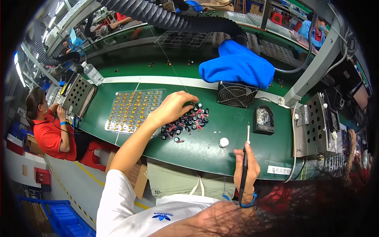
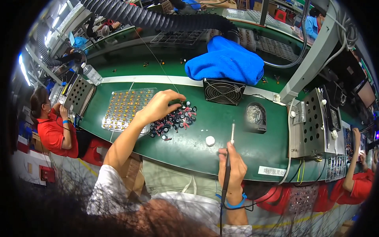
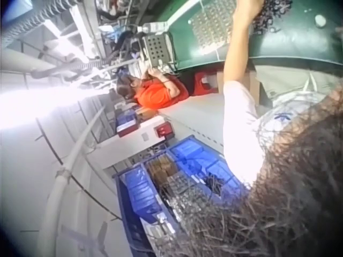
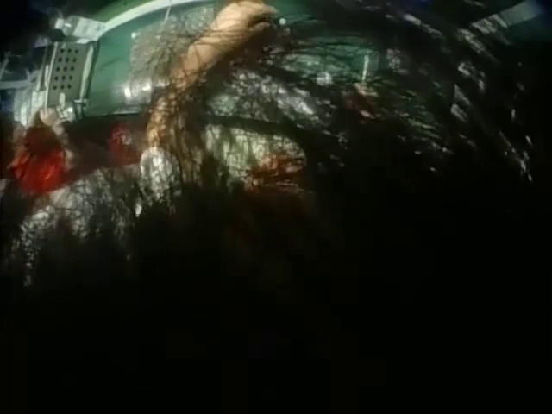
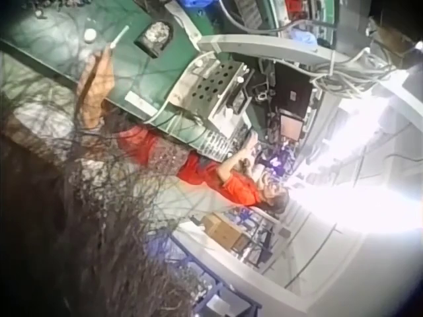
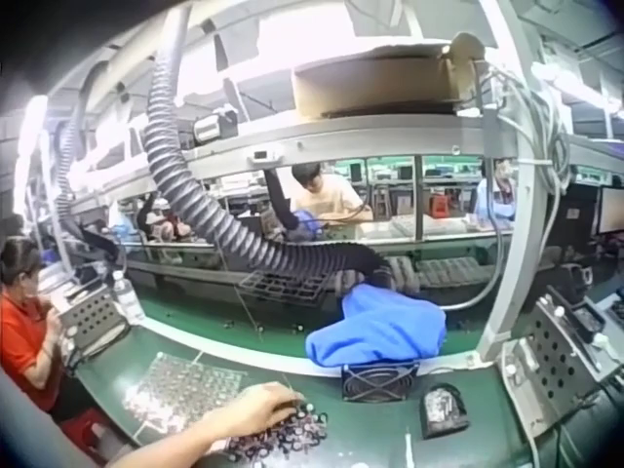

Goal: The person assembles electronic components by picking up parts from the table and soldering wires onto them with a soldering iron.

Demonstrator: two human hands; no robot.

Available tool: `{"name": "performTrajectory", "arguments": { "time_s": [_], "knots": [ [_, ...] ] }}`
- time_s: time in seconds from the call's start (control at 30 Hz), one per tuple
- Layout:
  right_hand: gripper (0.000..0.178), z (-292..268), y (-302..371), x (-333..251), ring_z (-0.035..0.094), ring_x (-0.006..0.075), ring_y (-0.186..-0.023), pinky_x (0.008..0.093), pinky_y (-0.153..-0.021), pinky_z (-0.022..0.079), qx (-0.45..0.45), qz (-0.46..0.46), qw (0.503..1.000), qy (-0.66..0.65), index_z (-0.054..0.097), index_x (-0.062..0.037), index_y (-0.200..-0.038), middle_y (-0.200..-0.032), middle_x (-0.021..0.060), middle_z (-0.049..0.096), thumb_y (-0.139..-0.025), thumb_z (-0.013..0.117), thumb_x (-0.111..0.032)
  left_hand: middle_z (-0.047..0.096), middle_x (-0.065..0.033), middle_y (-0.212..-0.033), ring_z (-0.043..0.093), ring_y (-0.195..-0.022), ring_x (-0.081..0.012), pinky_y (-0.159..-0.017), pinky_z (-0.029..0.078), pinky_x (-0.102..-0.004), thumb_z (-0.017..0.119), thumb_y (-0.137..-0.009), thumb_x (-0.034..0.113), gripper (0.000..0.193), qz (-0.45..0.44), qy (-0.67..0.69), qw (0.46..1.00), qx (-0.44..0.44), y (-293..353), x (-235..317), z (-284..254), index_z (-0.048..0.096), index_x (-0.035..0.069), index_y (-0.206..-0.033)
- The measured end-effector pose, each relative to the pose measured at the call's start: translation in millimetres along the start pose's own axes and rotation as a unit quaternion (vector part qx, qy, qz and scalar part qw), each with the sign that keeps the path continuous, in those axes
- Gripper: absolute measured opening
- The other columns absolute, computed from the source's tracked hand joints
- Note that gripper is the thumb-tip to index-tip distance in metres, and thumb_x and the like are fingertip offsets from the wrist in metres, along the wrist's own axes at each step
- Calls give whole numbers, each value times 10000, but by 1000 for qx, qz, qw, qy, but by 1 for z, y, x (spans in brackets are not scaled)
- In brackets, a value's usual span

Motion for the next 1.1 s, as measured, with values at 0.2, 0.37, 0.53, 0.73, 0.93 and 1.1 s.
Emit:
{"name": "performTrajectory", "arguments": {
  "time_s": [0.2,0.37,0.53,0.73,0.93,1.1],
  "knots": [
    [437,0,5,4,727,243,-800,348,-743,568,1,6,1000,-2,559,62,-1404,-948,167,757,-976,639,29,758,-143,-1094,749,-1022,-250,-908,603,-350,704,-910,-48,232,-83,156,983,54,10,-7,-7,732,-13,-1138],
    [432,-4,3,2,758,255,-835,341,-777,583,15,-13,999,-25,562,67,-1389,-948,175,764,-969,653,27,773,-125,-1026,728,-971,-230,-864,587,-336,715,-886,-87,217,-2,252,967,-35,18,71,8,774,-9,-1080],
    [434,-3,1,0,641,150,-645,290,-643,546,23,-26,999,-25,538,76,-1402,-937,158,787,-979,631,33,765,-125,-1013,696,-958,-273,-874,560,-369,698,-901,-54,253,23,312,942,-119,21,104,48,772,23,-1130],
    [301,3,1,-4,676,215,-711,313,-653,562,-16,-64,998,-21,586,18,-1278,-1056,189,778,-983,599,74,733,-120,-1061,715,-943,-223,-845,583,-330,723,-912,-48,226,-8,290,955,-66,11,89,66,744,-7,-1133],
    [316,26,-11,-17,708,324,-886,386,-757,583,-67,-63,996,5,585,2,-1213,-1203,187,746,-924,639,116,719,-128,-1083,715,-962,-184,-885,597,-304,725,-937,-22,200,-50,360,929,-66,15,75,74,721,-44,-1135],
    [374,43,-8,-26,681,310,-873,408,-772,559,-121,-90,984,98,638,-36,-1215,-1235,107,750,-866,708,79,721,-148,-1036,737,-979,-229,-851,600,-335,744,-908,-2,224,-5,334,942,-41,17,79,66,722,-18,-1130]
  ]
}}
Point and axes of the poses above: each hand's wrist, its own y-axis away from the middle knuckle, its own z-axis out of the palm, x = y × z, the point moved 10 cm from there along -y, towards the middle knuckle
